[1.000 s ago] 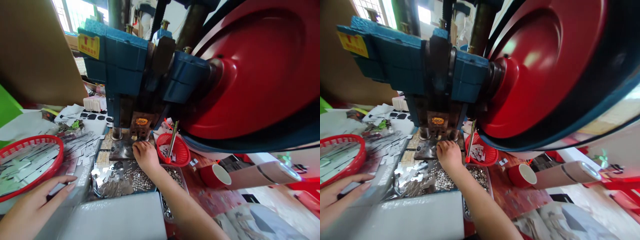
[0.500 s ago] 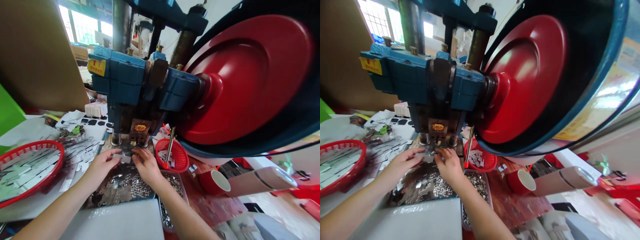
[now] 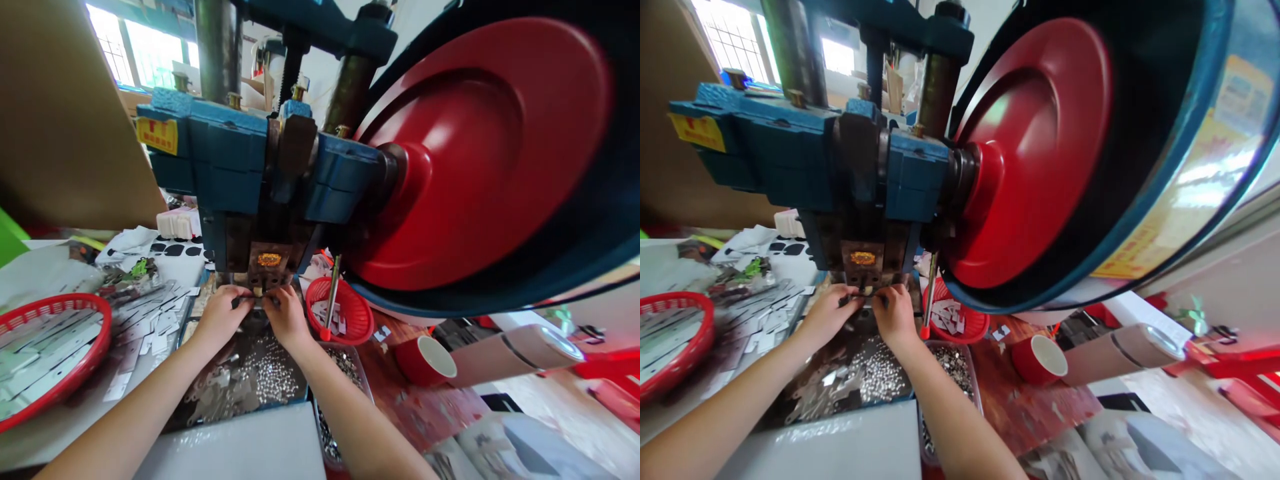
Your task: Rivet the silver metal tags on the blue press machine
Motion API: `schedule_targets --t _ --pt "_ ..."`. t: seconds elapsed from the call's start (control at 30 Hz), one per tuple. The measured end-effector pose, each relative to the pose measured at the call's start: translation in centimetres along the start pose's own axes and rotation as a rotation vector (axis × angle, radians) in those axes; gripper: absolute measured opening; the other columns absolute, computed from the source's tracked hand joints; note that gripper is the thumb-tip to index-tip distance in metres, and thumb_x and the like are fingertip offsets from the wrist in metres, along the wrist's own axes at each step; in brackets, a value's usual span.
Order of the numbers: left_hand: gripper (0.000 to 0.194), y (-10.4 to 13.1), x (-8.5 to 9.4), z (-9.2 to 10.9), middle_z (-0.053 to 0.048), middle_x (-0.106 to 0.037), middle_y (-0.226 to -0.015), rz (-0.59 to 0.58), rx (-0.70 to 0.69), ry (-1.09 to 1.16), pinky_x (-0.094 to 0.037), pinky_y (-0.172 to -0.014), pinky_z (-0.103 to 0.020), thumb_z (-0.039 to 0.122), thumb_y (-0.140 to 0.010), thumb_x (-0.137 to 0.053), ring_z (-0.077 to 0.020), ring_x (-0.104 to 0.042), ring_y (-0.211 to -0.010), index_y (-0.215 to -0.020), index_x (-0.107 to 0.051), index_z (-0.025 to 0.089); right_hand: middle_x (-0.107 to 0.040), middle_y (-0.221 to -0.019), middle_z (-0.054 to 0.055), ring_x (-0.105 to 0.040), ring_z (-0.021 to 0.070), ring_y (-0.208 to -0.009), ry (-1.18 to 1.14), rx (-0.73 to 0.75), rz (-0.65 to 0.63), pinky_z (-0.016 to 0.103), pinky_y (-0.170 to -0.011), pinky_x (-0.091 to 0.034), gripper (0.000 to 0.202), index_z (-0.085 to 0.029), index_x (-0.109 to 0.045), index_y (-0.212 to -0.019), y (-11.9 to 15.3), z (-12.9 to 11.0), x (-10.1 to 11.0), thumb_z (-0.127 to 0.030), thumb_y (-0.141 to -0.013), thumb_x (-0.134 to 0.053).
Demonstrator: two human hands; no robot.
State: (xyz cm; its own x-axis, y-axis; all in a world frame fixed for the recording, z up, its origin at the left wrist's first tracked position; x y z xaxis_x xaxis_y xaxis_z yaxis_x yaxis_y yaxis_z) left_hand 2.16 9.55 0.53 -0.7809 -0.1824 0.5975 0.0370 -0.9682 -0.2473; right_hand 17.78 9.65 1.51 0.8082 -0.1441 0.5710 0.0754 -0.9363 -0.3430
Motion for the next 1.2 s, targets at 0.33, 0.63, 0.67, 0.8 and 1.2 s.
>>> schedule_targets --t 0.33,0.63,0.67,0.8,1.2 --pt "0.028 2.1 1.9 1.4 -0.007 -0.065 -0.104 0.023 -0.013 -0.054 -0.045 -0.092 -0.041 0.039 -0.08 -0.054 -0.025 -0.06 -0.101 -0.099 -0.067 0.021 -0.063 -0.074 0.0 -0.059 0.0165 -0.072 -0.273 -0.181 -0.046 0.027 -0.067 -0.045 0.015 -0.019 -0.065 -0.081 1.7 0.3 0.5 -0.027 -0.081 -0.053" --pt "0.026 5.1 1.8 1.6 0.0 -0.065 -0.079 -0.16 0.215 0.263 -0.048 -0.068 -0.031 0.043 -0.076 -0.058 -0.0189 -0.062 -0.074 -0.087 -0.062 0.02 -0.061 -0.074 -0.002 -0.057 0.0116 -0.063 -1.006 -0.536 -0.11 0.024 -0.062 -0.046 0.029 -0.018 -0.062 -0.087 5.3 -1.0 -1.1 -0.04 -0.069 -0.071" --pt "0.027 5.3 1.9 1.6 0.0 -0.064 -0.079 -0.13 0.217 0.292 -0.048 -0.068 -0.03 0.042 -0.075 -0.059 -0.0184 -0.061 -0.074 -0.091 -0.061 0.02 -0.061 -0.076 -0.001 -0.057 0.0115 -0.066 -1.005 -0.541 -0.14 0.023 -0.063 -0.045 0.029 -0.018 -0.062 -0.086 5.9 -1.4 -1.5 -0.037 -0.067 -0.073" --pt "0.038 5.9 2.4 1.9 -0.001 -0.066 -0.097 -0.053 0.185 0.311 -0.047 -0.085 -0.032 0.038 -0.08 -0.053 -0.0184 -0.062 -0.091 -0.114 -0.059 0.025 -0.061 -0.078 0.0 -0.054 0.0108 -0.069 -1.065 -0.611 -0.27 0.022 -0.063 -0.043 0.029 -0.016 -0.063 -0.085 7.9 -2.6 -3.3 -0.037 -0.067 -0.074" --pt "0.036 6.5 2.3 1.3 -0.003 -0.066 -0.113 -0.039 0.202 0.27 -0.044 -0.096 -0.037 0.047 -0.081 -0.051 -0.0219 -0.059 -0.108 -0.106 -0.066 0.025 -0.058 -0.072 -0.002 -0.052 0.011 -0.066 -0.998 -0.66 -0.233 0.023 -0.062 -0.041 0.026 -0.017 -0.058 -0.08 8.4 -2.5 -3.7 -0.036 -0.068 -0.069"
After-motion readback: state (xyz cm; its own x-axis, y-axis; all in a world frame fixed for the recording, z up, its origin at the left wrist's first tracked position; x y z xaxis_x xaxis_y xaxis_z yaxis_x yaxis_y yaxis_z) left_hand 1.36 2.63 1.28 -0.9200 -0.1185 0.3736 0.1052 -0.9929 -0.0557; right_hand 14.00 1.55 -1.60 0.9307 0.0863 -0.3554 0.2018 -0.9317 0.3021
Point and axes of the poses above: each hand's wrist, its own y-axis away from the middle knuckle, its own x-axis out of the back of the hand, z = x × y, the point moved 6 cm from there along -y, towards the middle knuckle
